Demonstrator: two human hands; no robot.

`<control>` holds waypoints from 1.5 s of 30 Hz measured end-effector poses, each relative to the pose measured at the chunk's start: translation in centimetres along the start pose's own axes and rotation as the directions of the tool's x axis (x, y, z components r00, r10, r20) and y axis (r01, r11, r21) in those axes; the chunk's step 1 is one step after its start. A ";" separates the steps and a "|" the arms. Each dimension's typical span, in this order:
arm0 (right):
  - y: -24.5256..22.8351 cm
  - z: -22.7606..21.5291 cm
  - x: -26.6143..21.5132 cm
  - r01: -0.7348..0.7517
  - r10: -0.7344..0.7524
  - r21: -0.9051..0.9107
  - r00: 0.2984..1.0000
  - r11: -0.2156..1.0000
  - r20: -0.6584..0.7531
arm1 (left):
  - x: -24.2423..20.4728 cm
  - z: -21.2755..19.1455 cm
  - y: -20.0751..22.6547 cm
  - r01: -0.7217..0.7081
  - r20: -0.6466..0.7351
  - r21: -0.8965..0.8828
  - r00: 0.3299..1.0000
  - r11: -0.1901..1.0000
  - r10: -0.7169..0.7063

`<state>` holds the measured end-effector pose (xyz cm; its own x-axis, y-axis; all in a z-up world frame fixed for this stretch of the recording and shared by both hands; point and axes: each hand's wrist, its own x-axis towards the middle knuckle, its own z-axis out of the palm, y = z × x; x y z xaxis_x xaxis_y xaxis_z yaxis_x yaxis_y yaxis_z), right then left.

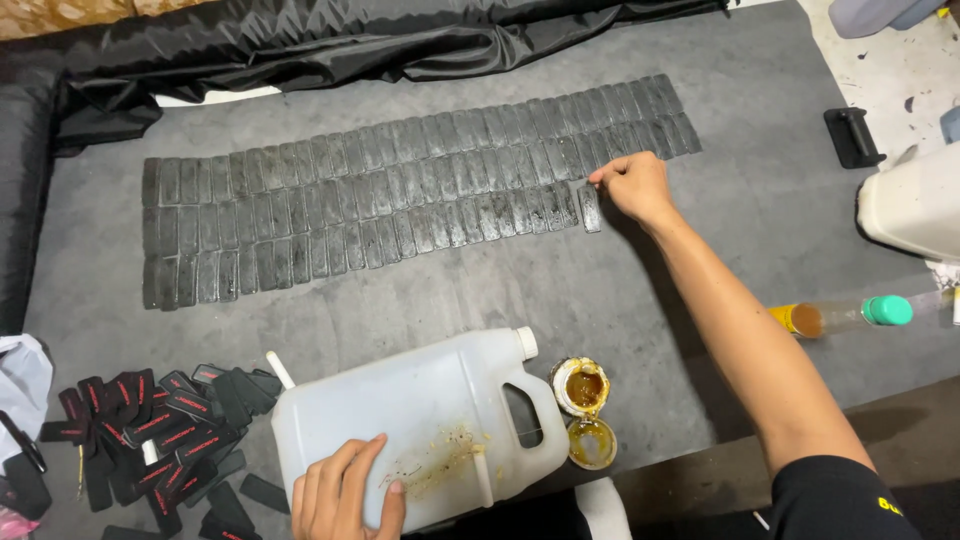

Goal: Applying adhesive to the back of small black tags and arranging them in organized rows on a workbench

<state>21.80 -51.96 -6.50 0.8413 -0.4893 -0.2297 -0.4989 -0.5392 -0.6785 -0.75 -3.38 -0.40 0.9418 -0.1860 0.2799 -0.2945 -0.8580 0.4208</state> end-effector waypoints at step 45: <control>5.2 3.3 -7.5 0.625 -0.628 -0.109 0.732 0.773 -0.264 | 0.5 -0.6 -0.2 -0.160 -0.073 -0.059 0.985 0.985 0.155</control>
<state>13.60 -48.87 -10.65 0.8742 -0.2002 0.4423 0.1171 -0.7972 -0.5923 -0.32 -3.02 0.15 0.8704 -0.2813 0.4040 -0.4500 -0.7876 0.4210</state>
